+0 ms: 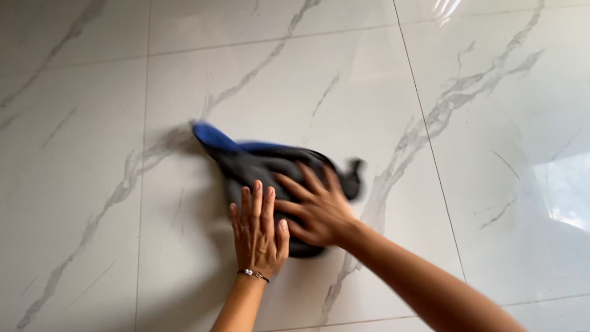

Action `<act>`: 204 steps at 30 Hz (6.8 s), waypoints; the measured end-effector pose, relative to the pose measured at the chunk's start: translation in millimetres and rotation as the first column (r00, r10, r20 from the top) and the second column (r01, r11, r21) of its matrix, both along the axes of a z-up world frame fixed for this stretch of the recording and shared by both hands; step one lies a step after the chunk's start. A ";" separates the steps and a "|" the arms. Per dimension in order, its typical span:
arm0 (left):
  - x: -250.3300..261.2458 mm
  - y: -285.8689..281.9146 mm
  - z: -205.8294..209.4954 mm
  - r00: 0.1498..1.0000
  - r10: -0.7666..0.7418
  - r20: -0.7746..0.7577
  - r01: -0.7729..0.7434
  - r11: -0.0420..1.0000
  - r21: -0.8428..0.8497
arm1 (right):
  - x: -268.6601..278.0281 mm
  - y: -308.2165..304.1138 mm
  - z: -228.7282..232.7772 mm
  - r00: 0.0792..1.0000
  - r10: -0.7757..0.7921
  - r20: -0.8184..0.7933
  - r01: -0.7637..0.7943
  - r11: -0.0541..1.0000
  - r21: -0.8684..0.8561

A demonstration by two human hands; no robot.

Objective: The person wipes a white marble-patterned tiled floor using a dark cloth. They move the cloth in circular and back-and-forth motions across multiple tiles, occasionally folding the cloth to use a cleaner side.

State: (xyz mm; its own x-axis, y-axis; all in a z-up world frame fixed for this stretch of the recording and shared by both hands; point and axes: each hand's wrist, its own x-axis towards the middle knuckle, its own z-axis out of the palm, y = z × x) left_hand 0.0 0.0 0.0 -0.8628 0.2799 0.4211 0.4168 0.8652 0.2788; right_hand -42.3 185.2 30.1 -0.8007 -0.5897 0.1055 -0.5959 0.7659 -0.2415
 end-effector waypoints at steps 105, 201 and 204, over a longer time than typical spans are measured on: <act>-311.3 181.0 -2.3 0.968 -0.071 0.242 0.108 0.984 -0.144 | -110.6 106.4 -25.4 0.693 -0.716 -0.085 0.709 0.698 -0.099; -178.7 91.6 26.9 0.899 0.427 0.100 -0.378 0.870 -0.316 | -376.3 218.3 30.4 0.600 -0.788 0.141 0.776 0.615 0.136; -197.7 83.7 10.3 0.908 0.390 0.153 -0.322 0.883 -0.342 | -359.9 212.8 15.7 0.674 -0.732 0.098 0.717 0.680 0.151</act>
